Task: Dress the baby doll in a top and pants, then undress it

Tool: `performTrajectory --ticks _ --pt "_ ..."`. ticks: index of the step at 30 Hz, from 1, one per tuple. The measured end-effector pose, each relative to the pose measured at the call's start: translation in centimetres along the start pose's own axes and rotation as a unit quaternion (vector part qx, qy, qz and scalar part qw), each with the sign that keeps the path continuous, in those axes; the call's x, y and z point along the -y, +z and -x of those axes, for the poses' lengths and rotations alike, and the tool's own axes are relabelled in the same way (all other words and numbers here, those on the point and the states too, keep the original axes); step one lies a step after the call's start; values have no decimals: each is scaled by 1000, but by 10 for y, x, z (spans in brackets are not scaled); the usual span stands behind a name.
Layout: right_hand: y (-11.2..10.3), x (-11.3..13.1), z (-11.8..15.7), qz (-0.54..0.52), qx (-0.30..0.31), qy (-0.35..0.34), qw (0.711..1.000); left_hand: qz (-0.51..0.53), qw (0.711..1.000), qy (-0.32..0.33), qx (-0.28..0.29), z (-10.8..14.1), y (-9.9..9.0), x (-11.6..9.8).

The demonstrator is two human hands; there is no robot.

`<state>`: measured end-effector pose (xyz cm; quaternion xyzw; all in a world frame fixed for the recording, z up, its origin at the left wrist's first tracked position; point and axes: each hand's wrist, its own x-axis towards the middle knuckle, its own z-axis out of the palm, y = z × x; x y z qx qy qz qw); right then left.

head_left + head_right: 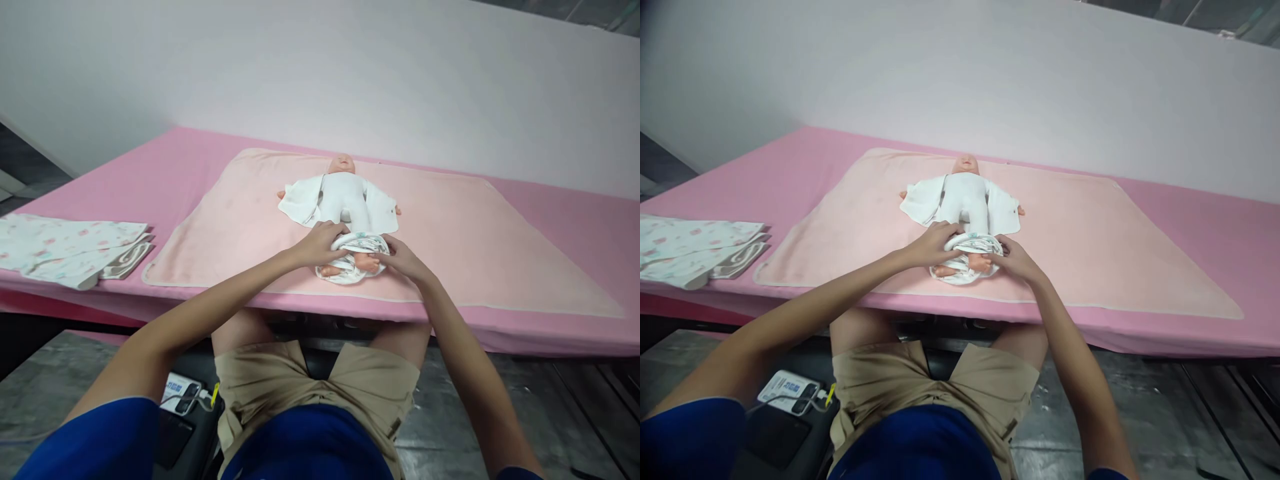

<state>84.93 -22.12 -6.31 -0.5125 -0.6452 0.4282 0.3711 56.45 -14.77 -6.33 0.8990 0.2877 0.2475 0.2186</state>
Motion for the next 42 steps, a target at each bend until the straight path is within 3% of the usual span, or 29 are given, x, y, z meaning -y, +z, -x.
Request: performTrajectory --ticks 6,14,19,23,26,29,34,39,42 --pt "-5 28 -9 50 75 -16 996 143 985 92 22 3 -19 8" --pt "8 62 -27 178 155 11 972 145 985 86 46 -3 -26 8" --pt "-1 68 -29 108 191 45 975 239 966 52 83 -7 -24 5" --pt "-3 66 -37 16 201 65 977 395 909 -8 136 -14 -23 4" --pt "-2 56 -47 -23 147 77 986 435 892 -51 112 -18 -25 6" --pt "-1 38 -56 -44 66 108 991 398 908 -118 54 -16 -27 11" --pt "2 17 -60 -83 7 90 992 318 929 -190 10 -5 -28 15" --pt "-2 5 -62 6 -29 23 999 366 892 -263 -43 -2 -20 27" --pt "0 -7 -66 36 -60 4 998 349 890 -283 -79 -2 -13 42"
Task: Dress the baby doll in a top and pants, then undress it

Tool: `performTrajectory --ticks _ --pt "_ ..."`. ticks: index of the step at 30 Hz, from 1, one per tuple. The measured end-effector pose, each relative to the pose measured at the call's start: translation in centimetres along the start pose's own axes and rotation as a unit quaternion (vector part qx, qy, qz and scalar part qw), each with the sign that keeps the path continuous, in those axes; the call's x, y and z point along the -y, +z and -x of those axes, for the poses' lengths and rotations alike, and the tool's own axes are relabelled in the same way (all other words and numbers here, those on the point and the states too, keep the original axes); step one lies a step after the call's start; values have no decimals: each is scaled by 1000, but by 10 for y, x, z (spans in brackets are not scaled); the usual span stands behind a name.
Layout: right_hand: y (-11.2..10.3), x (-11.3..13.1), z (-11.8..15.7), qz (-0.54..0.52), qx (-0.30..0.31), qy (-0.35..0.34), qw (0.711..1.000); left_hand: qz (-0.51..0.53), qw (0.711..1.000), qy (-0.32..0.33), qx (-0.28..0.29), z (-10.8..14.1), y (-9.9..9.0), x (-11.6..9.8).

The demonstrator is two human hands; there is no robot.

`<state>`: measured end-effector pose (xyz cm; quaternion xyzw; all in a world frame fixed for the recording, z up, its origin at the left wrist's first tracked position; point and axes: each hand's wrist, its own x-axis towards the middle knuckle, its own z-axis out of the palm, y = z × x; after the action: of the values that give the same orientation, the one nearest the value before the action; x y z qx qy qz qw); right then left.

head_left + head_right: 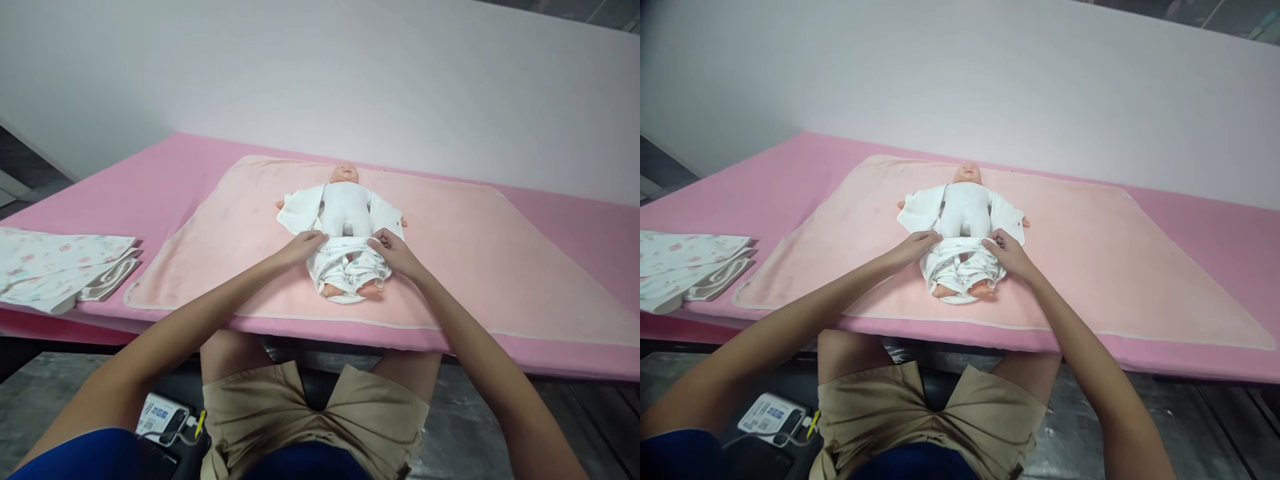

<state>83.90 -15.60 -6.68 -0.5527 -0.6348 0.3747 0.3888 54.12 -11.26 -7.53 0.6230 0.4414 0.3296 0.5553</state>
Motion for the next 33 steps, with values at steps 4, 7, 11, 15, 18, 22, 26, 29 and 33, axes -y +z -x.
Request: performTrajectory --ticks 4,7,11,15,18,22,26,29,33 --pt "7 -10 -5 -22 -27 16 999 -76 994 60 -48 -4 -2 9" --pt "9 -8 -15 -58 -45 19 997 -158 973 140 -98 -6 -1 3" --pt "9 -11 -30 -111 -69 59 990 -185 964 140 -130 -14 0 4" --pt "16 -20 -34 -180 -47 88 979 -154 975 108 -118 -19 3 20" --pt "18 -13 -32 -152 -21 65 986 -150 976 122 -104 -19 3 22" --pt "14 15 -30 8 4 -25 1000 -218 957 183 -55 -16 -4 3" --pt "19 42 -34 116 -12 -77 990 -247 940 233 22 -21 -8 -20" --pt "29 40 -43 75 -76 -67 992 -177 960 216 3 -33 -7 -19" --pt "38 12 -49 4 -138 19 990 -66 983 152 -76 -48 -6 11"
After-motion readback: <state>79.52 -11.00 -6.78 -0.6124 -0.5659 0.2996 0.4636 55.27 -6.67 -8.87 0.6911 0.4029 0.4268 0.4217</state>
